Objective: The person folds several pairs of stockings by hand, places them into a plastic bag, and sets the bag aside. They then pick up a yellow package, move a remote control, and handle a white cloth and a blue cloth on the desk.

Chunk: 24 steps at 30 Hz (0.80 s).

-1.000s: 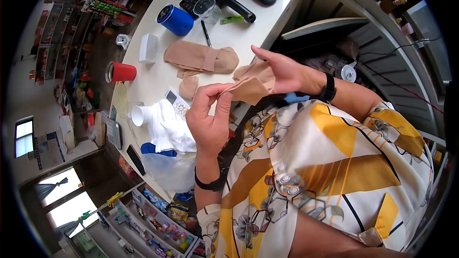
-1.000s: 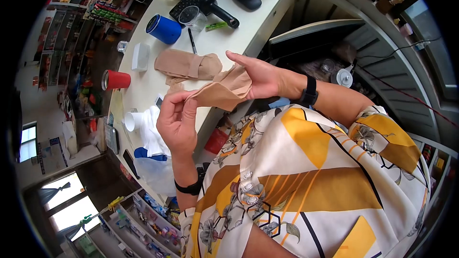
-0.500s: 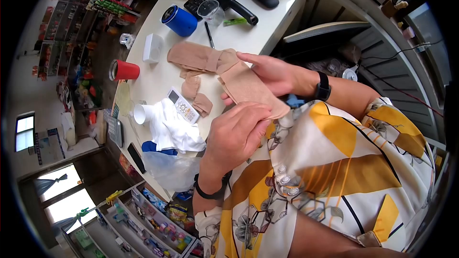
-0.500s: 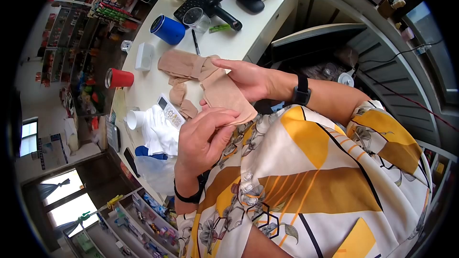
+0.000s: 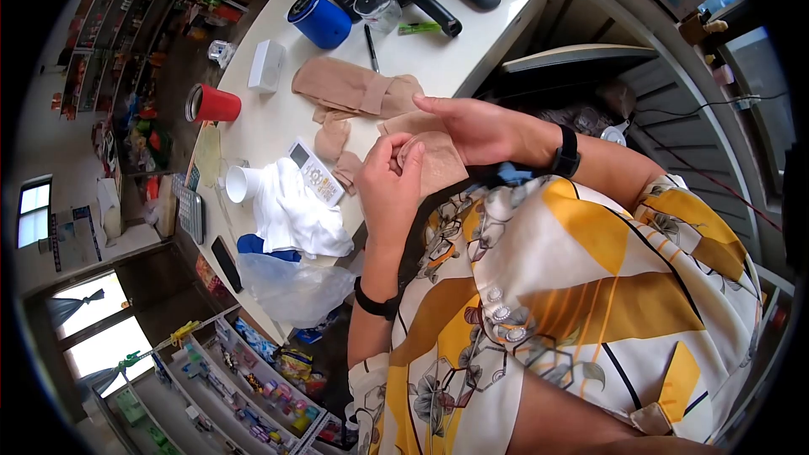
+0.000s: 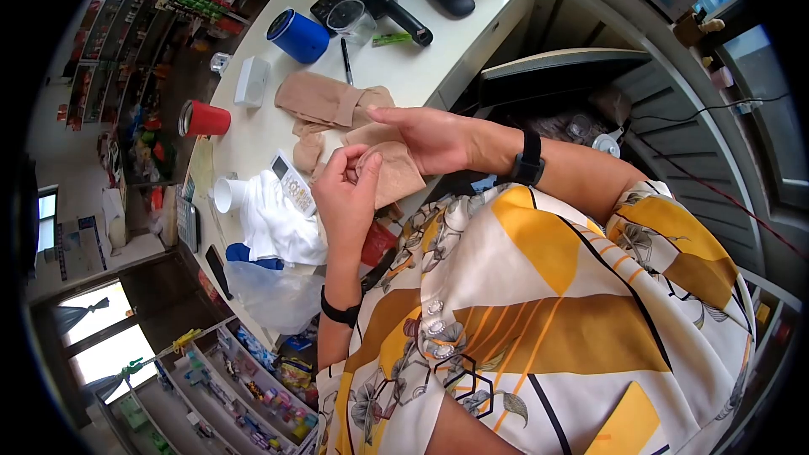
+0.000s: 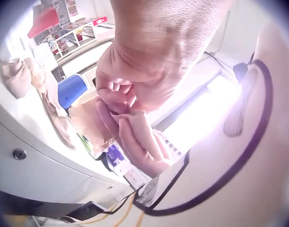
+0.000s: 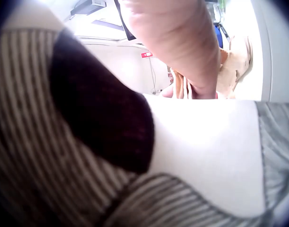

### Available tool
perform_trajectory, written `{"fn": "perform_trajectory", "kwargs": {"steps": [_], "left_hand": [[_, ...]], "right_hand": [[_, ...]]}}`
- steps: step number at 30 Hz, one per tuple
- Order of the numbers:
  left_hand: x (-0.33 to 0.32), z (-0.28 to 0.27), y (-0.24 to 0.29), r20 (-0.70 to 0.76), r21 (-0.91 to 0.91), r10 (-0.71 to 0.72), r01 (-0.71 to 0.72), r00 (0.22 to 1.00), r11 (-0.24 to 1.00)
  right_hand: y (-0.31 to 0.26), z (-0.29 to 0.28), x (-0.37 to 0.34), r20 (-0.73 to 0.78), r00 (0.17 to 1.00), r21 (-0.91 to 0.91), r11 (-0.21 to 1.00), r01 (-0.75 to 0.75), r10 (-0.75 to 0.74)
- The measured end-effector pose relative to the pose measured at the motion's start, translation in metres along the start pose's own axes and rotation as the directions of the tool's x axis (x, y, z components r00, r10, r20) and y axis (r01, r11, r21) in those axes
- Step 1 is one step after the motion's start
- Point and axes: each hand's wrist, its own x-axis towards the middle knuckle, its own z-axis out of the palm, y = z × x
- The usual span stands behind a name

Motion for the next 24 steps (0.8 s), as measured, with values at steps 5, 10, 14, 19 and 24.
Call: {"fn": "perform_trajectory", "kwargs": {"steps": [5, 10, 14, 19, 24], "left_hand": [[-0.004, -0.004, -0.007, -0.13, 0.23, 0.404, -0.369, 0.905, 0.901], [-0.007, -0.013, 0.003, 0.174, 0.399, 0.62, -0.63, 0.765, 0.666], [-0.005, -0.01, -0.005, 0.066, 0.131, 0.435, -0.44, 0.898, 0.888], [-0.002, 0.0, 0.002, -0.044, -0.175, -0.001, -0.007, 0.999, 0.985], [0.002, 0.009, 0.007, -0.23, 0.205, 0.209, -0.163, 0.95, 0.965]], "right_hand": [[-0.002, 0.002, -0.005, -0.108, 0.987, -0.205, 0.974, 0.097, -0.121], [-0.003, -0.004, -0.003, -0.079, 0.991, -0.176, 0.98, 0.093, -0.109], [-0.004, -0.002, -0.008, -0.086, 0.994, -0.148, 0.987, 0.057, -0.07], [0.006, -0.001, -0.004, 0.02, 0.993, -0.349, 0.93, 0.115, -0.115], [0.008, 0.001, -0.004, 0.014, 0.978, -0.467, 0.864, 0.19, -0.207]]}}
